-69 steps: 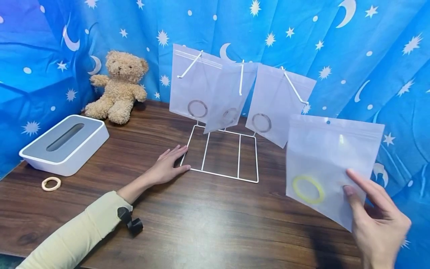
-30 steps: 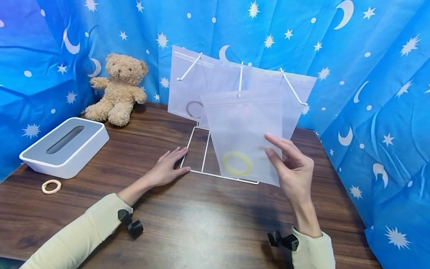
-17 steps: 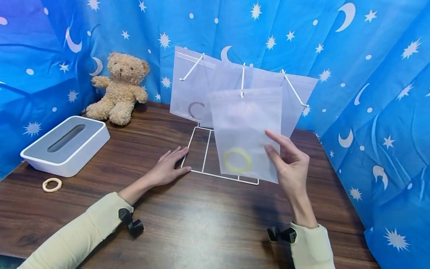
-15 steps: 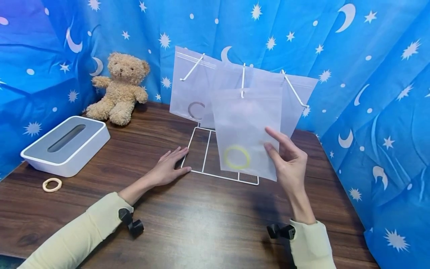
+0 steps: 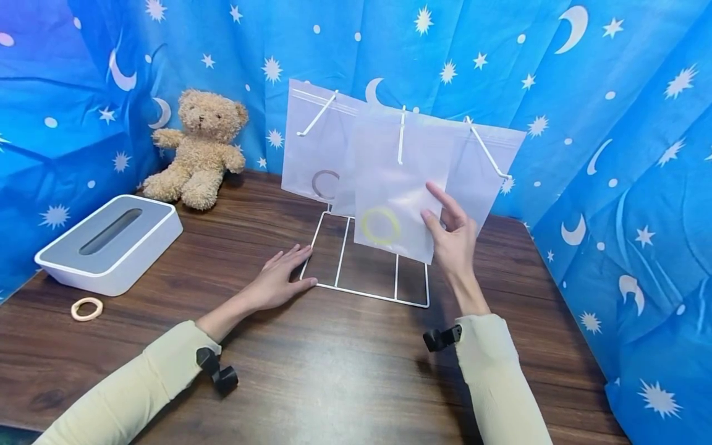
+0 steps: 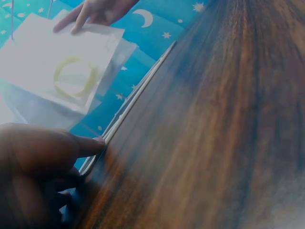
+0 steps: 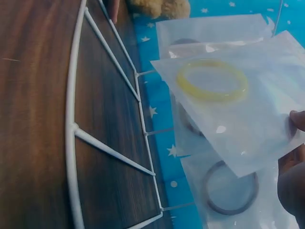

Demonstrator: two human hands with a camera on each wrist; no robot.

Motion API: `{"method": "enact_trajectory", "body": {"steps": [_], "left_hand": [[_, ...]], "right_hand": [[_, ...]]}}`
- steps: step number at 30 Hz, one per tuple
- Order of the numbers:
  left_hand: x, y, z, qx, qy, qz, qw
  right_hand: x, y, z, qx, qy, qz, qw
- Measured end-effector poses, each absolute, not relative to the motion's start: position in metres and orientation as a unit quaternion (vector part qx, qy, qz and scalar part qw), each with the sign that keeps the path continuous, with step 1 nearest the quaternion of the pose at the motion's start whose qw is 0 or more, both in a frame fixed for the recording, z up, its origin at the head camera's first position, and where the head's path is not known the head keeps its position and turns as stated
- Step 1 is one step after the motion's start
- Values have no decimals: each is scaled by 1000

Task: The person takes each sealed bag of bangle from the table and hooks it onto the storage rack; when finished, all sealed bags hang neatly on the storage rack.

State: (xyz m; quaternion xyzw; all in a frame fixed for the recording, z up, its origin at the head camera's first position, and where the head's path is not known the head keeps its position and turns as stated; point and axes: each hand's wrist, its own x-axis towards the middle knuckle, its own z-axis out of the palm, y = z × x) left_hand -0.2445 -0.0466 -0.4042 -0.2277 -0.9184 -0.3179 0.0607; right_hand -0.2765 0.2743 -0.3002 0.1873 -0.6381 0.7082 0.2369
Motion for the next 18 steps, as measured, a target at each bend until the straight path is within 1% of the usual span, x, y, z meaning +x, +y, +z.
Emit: {"method": "enact_trajectory", "body": {"steps": [5,11,18], "left_hand": [[-243,-47,-403,-228,-916,-324,60],[-243,-48,-403,-226,-917,-323,61],[-243,-49,-401,-221,-919,-322,47]], "right_hand": [[-291,271,-301,187,-639,714,218],[-298,271,-302,196,-643,708,215],[-298,275,-304,243,-664,690,158]]}}
